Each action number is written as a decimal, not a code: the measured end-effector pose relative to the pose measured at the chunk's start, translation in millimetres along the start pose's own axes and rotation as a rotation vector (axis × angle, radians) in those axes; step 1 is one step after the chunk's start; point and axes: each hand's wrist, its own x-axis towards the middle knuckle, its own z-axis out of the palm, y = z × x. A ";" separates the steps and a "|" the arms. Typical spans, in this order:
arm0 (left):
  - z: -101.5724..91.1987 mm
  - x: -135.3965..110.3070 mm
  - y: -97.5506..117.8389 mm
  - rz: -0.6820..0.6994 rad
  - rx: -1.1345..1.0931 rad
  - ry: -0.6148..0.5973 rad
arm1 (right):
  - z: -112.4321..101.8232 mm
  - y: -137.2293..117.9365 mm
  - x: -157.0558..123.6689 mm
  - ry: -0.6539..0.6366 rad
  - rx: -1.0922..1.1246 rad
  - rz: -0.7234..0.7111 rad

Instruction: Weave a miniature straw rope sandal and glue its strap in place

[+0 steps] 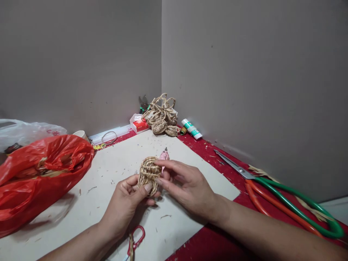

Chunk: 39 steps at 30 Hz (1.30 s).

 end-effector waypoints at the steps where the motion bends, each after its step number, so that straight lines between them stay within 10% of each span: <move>1: 0.1 -0.1 -0.3 0.003 0.001 -0.005 | 0.0 -0.1 0.1 0.005 0.003 0.000; 39: 4.5 -3.6 1.4 -0.037 0.019 -0.030 | -4.5 -4.3 3.2 0.050 -0.312 -0.269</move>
